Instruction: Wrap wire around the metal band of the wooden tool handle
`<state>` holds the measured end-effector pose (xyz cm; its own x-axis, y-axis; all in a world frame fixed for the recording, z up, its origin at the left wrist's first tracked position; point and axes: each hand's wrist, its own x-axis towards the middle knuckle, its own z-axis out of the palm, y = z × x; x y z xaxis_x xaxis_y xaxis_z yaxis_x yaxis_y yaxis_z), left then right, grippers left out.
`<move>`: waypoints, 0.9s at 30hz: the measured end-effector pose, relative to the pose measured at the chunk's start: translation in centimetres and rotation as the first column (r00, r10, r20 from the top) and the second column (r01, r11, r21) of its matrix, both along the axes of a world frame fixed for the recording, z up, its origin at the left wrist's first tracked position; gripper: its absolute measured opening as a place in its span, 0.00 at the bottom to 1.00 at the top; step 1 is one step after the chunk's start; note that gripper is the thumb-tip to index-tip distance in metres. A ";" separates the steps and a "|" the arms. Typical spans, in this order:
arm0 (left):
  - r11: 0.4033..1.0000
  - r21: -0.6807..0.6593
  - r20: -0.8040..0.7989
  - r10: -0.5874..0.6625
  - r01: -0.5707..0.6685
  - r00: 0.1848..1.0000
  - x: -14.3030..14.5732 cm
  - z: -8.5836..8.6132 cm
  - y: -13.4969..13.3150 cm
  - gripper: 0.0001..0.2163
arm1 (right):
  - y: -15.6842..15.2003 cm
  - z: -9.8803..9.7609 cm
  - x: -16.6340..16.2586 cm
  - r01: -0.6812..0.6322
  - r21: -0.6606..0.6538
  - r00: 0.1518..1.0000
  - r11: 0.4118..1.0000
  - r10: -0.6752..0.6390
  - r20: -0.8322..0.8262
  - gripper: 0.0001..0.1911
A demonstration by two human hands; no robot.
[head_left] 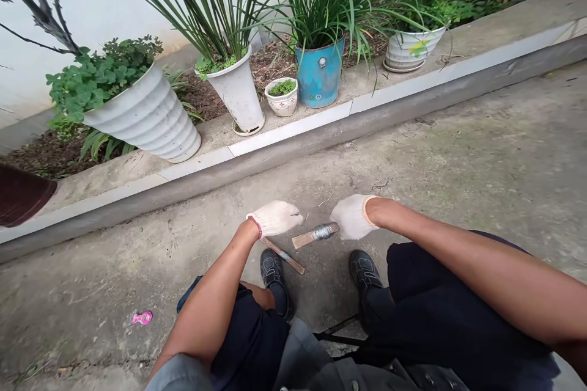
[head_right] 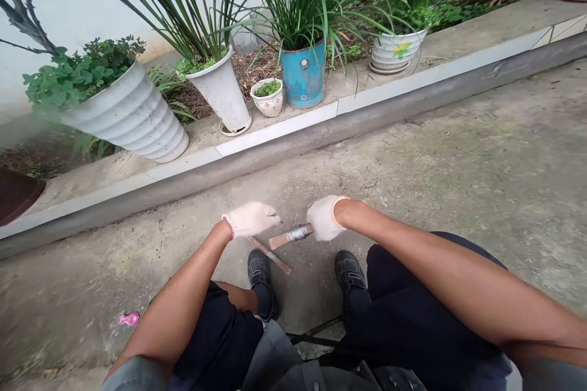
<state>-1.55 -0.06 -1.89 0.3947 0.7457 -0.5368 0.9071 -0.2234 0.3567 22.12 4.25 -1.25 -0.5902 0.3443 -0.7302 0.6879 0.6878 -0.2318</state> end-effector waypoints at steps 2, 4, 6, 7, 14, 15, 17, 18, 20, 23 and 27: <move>0.998 -0.065 0.001 -0.011 0.011 1.000 0.8 -0.1 -0.3 0.20 | 0.5 -0.8 -0.4 0.019 0.147 0.998 0.989 -0.026 0.049 0.13; 0.995 -0.102 0.028 0.005 -0.002 1.000 1.5 -0.1 -0.5 0.20 | 1.3 -0.9 -0.8 0.120 0.211 0.990 0.970 -0.133 0.051 0.16; 0.994 -0.098 0.064 0.049 -0.043 0.997 1.7 0.0 -0.4 0.20 | 2.0 -0.5 -0.9 0.230 0.261 0.971 0.938 -0.237 -0.003 0.17; 0.994 -0.085 0.079 0.075 -0.068 0.994 1.6 0.1 -0.3 0.20 | 2.3 -0.1 -0.8 0.277 0.279 0.960 0.919 -0.274 -0.051 0.18; 0.986 -0.037 0.113 0.166 -0.163 0.980 -0.3 0.3 0.4 0.20 | 2.1 2.7 0.9 0.480 -0.108 0.784 0.871 -0.481 -0.391 0.21; 0.985 -0.039 0.128 0.170 -0.166 0.977 -0.4 0.3 0.5 0.20 | 1.8 3.0 1.1 0.453 -0.219 0.785 0.864 -0.503 -0.360 0.20; 0.990 -0.014 0.146 0.144 -0.143 0.979 -0.6 0.4 0.6 0.18 | 1.1 3.1 1.2 0.355 -0.368 0.848 0.859 -0.461 -0.259 0.17; 0.993 0.016 0.143 0.113 -0.116 0.983 -0.6 0.4 0.6 0.18 | 0.8 2.9 1.2 0.296 -0.397 0.896 0.868 -0.397 -0.198 0.16; 0.996 0.080 0.088 0.040 -0.047 0.995 -0.5 0.3 0.6 0.17 | 0.3 2.2 0.9 0.185 -0.387 0.969 0.903 -0.233 -0.080 0.15; 0.995 0.098 -0.018 -0.003 0.004 1.000 0.1 0.1 0.2 0.19 | 0.0 0.7 0.2 0.003 -0.166 1.000 0.986 -0.002 0.008 0.12; 1.000 0.010 -0.022 -0.028 0.029 0.999 1.2 -0.1 -0.7 0.20 | 1.0 -0.2 -0.6 0.102 0.177 0.993 0.979 -0.109 0.035 0.14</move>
<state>-0.32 -0.75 -2.00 0.4042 0.7397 -0.5381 0.9079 -0.2527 0.3346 21.53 5.22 -1.48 -0.5125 0.5274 -0.6777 0.7656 0.6380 -0.0825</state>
